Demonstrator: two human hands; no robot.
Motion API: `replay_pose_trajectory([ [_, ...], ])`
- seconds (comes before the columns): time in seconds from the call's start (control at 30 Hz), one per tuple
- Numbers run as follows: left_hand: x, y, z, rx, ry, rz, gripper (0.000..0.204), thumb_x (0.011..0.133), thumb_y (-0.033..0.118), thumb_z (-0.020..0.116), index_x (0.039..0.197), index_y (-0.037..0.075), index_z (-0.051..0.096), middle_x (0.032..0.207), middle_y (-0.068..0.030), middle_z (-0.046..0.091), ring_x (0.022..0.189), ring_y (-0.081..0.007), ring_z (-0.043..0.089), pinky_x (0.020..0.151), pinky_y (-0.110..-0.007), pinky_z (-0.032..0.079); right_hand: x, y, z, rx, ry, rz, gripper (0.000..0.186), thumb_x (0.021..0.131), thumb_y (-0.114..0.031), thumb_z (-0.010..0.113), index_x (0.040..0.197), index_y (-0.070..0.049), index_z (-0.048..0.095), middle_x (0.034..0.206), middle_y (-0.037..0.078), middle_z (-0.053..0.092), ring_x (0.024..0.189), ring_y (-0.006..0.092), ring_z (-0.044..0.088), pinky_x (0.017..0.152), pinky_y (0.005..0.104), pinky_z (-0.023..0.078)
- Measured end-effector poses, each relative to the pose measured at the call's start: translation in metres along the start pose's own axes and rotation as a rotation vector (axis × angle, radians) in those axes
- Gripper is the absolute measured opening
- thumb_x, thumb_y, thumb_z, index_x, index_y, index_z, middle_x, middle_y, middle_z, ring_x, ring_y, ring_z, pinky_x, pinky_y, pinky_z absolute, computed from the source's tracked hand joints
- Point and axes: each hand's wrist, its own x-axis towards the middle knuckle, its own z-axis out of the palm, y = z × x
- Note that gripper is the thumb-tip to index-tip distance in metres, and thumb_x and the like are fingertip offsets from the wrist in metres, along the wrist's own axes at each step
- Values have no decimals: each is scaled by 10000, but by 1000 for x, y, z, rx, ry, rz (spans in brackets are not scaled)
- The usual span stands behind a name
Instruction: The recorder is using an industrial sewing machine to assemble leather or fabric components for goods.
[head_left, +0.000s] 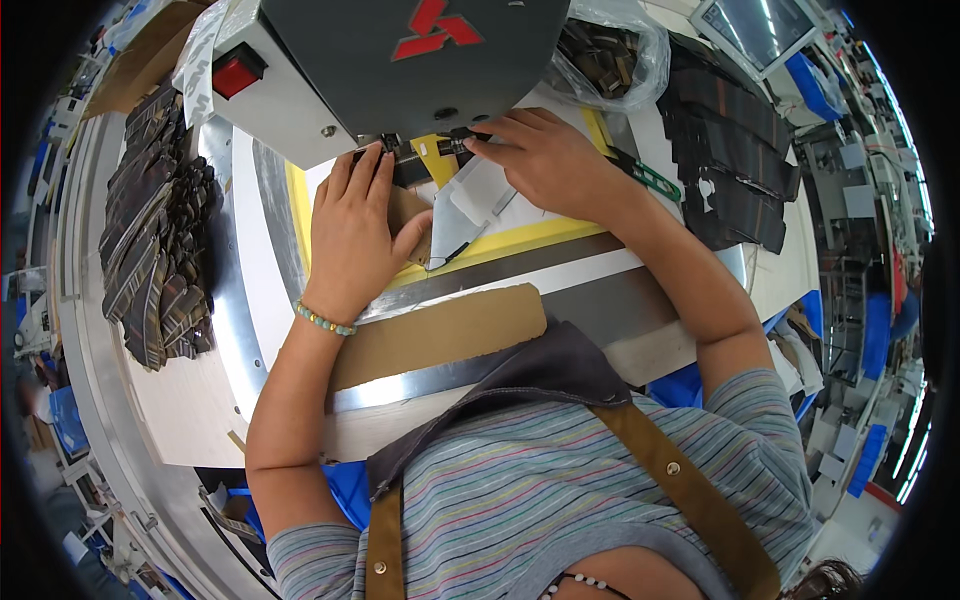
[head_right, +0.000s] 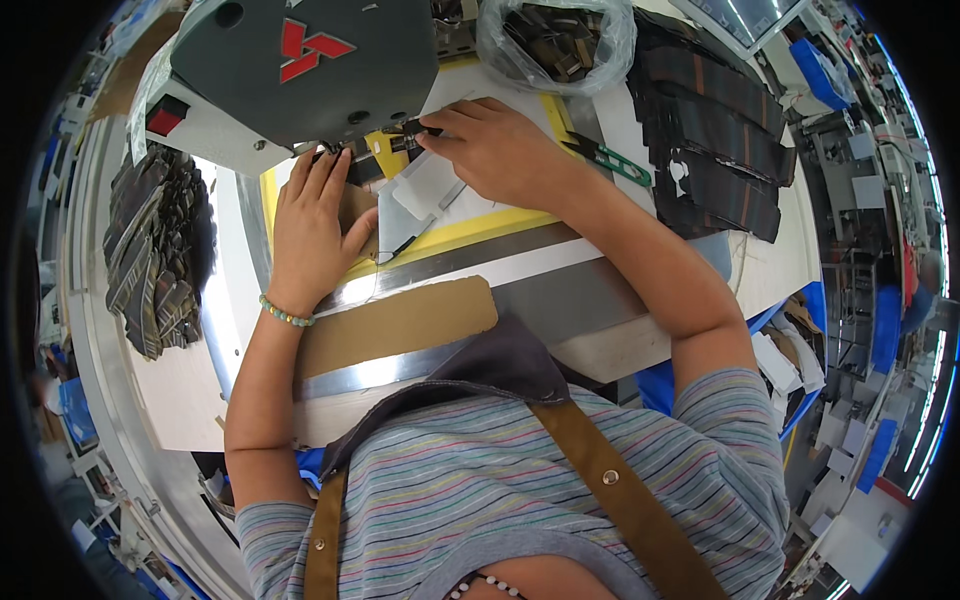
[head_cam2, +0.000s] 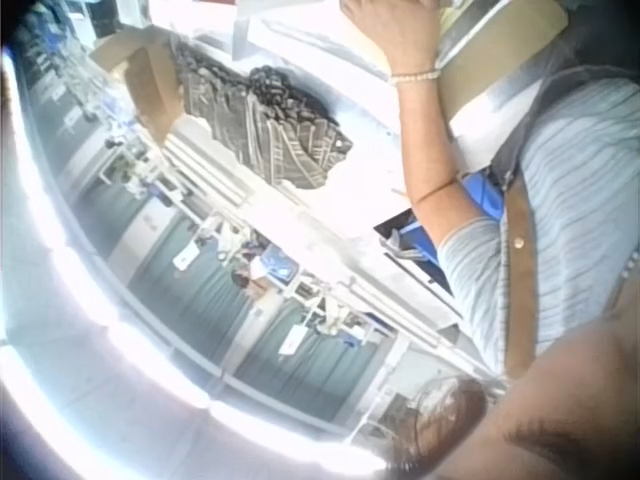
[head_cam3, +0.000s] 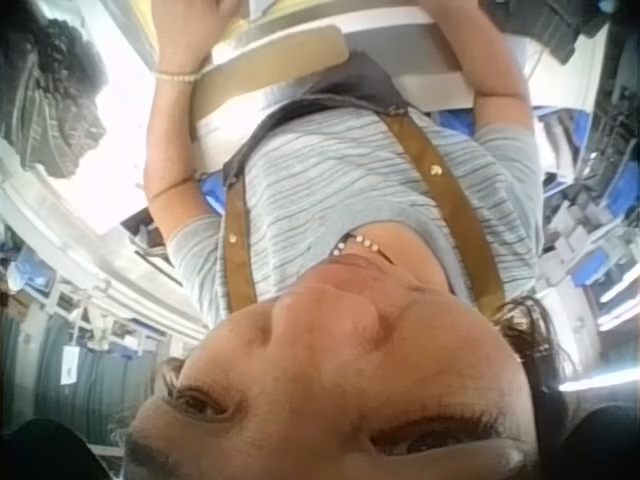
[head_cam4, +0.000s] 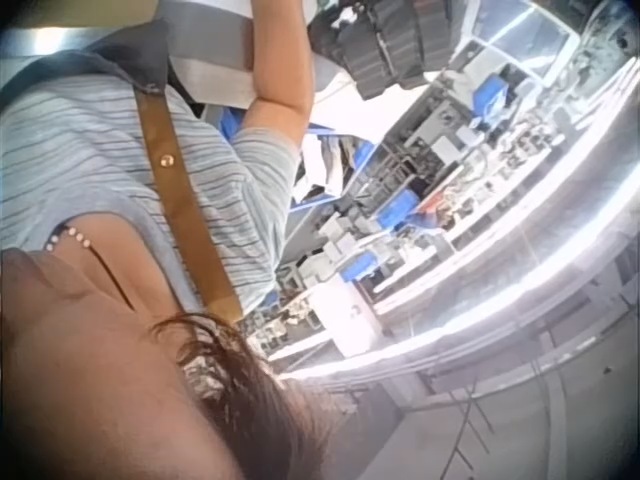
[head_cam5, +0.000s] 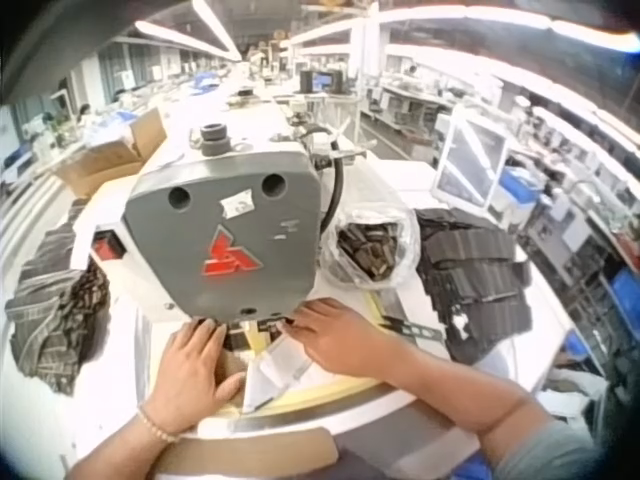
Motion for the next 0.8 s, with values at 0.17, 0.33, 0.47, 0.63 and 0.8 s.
replay_pose_trajectory([
  [0.17,-1,0,-2,17,-28,2,927,879,584,778,1467,-111,602,1572,-248,574,1480,-450,476,1234,-523,373,0,1,2,-4,1,3,430,853,-63,728,1282,-59,761,1376,91,685,1231,281,678,1072,422,554],
  [0.33,-2,1,-4,-2,-69,-11,955,893,563,757,1573,-64,519,1552,-287,567,1546,-465,406,1242,-542,361,-1,1,2,-8,-2,-1,442,860,-65,724,1300,-58,756,1393,96,681,1243,286,673,1068,423,553],
  [0.47,-1,3,-4,-20,-85,-35,1084,882,713,710,1568,-102,507,1562,-306,556,1560,-470,390,1261,-549,329,-1,1,3,0,-9,11,448,869,-66,726,1316,-58,750,1405,97,675,1262,286,662,1078,424,549],
  [0.63,-1,4,-1,-28,-40,-25,1178,841,826,681,1472,-163,574,1573,-315,549,1515,-475,433,1272,-551,308,-1,0,-1,25,-2,20,454,870,-67,731,1323,-53,745,1415,97,669,1266,292,659,1087,431,547],
  [0.8,-1,5,-1,-16,-41,-22,1169,823,789,734,1481,-161,559,1578,-323,537,1517,-473,427,1275,-547,305,-1,0,-1,2,-7,16,455,869,-63,728,1324,-47,743,1402,98,672,1266,293,658,1092,435,542],
])
